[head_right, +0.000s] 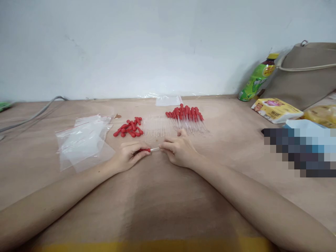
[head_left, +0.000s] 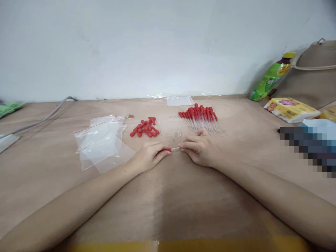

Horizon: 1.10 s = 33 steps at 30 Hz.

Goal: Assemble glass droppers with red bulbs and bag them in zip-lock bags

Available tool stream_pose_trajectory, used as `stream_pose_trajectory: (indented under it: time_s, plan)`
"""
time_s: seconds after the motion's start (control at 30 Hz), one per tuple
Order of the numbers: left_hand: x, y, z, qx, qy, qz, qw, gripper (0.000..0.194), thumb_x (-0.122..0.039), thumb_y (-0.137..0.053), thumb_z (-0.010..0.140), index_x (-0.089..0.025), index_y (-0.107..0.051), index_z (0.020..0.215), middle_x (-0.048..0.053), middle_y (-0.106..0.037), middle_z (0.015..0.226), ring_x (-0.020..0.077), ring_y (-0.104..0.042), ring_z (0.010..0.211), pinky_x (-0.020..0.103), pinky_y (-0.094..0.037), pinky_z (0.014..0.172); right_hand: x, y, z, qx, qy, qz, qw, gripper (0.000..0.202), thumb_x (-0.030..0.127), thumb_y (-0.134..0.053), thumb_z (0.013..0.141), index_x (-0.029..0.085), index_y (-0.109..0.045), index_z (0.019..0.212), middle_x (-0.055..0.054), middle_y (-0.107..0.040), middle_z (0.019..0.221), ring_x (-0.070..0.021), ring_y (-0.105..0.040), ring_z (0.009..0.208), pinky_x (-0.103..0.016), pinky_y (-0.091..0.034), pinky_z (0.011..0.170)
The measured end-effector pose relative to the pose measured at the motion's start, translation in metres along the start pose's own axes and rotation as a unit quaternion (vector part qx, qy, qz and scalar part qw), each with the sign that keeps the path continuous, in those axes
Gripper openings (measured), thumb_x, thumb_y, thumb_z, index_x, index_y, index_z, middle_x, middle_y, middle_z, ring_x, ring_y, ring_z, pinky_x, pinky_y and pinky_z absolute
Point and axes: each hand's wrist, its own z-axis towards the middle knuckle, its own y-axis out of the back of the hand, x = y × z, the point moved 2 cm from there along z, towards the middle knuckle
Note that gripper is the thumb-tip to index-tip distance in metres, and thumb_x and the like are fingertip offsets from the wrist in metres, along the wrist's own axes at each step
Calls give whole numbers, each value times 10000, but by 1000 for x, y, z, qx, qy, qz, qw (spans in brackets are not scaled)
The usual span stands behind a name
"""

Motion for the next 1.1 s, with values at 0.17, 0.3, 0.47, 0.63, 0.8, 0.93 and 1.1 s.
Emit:
stream_pose_trajectory:
  time_s: [0.17, 0.3, 0.47, 0.63, 0.8, 0.93, 1.1]
  plan:
    - [0, -2, 0, -6, -15, 14, 1000, 145, -269, -510, 855, -181, -610, 913, 32, -662, 815, 132, -605, 705, 235, -460, 645, 8, 1, 1, -5, 6, -42, 999, 235, 222, -419, 862, 183, -649, 828, -14, -643, 729, -108, -466, 591, -323, -199, 684]
    - [0, -1, 0, -3, -18, 23, 1000, 137, -263, -515, 852, -173, -600, 910, 32, -651, 796, 128, -592, 685, 229, -451, 625, 11, -3, 4, 11, -2, -48, 999, 268, 239, -396, 870, 174, -643, 789, -15, -628, 692, -105, -424, 564, -318, -188, 669]
    - [0, -1, 0, -5, -20, 25, 999, 130, -250, -511, 851, -174, -592, 919, 32, -639, 786, 132, -583, 676, 234, -443, 619, 12, -7, 7, 23, -2, -48, 999, 306, 244, -367, 876, 163, -624, 731, -10, -592, 643, -102, -385, 540, -312, -176, 650]
    - [2, -3, 0, -12, -26, 34, 999, 135, -249, -507, 852, -175, -595, 924, 36, -638, 792, 135, -584, 686, 238, -449, 626, 14, -11, 9, 28, -8, -49, 998, 344, 262, -354, 881, 151, -602, 669, -6, -571, 588, -96, -353, 506, -308, -172, 643]
    - [3, -3, -1, -25, -42, 45, 998, 145, -247, -504, 856, -168, -597, 936, 37, -643, 800, 135, -591, 688, 239, -465, 627, 13, -14, 9, 41, -20, -35, 998, 351, 265, -335, 897, 149, -614, 720, -15, -608, 615, -96, -367, 504, -305, -176, 657]
    - [2, -2, 1, -37, -63, 55, 996, 152, -248, -503, 855, -161, -602, 931, 44, -643, 799, 138, -597, 691, 242, -474, 628, 13, -9, 11, 57, -12, -31, 998, 339, 268, -340, 903, 155, -625, 758, -26, -637, 673, -105, -408, 540, -307, -188, 676]
    - [8, 9, 5, -83, -74, 103, 988, 198, -292, -566, 815, -172, -604, 968, 59, -636, 861, 179, -578, 808, 315, -470, 735, 15, 9, 13, 74, -12, -75, 994, 256, 256, -414, 853, 188, -650, 782, -44, -647, 698, -161, -508, 695, -330, -203, 727]
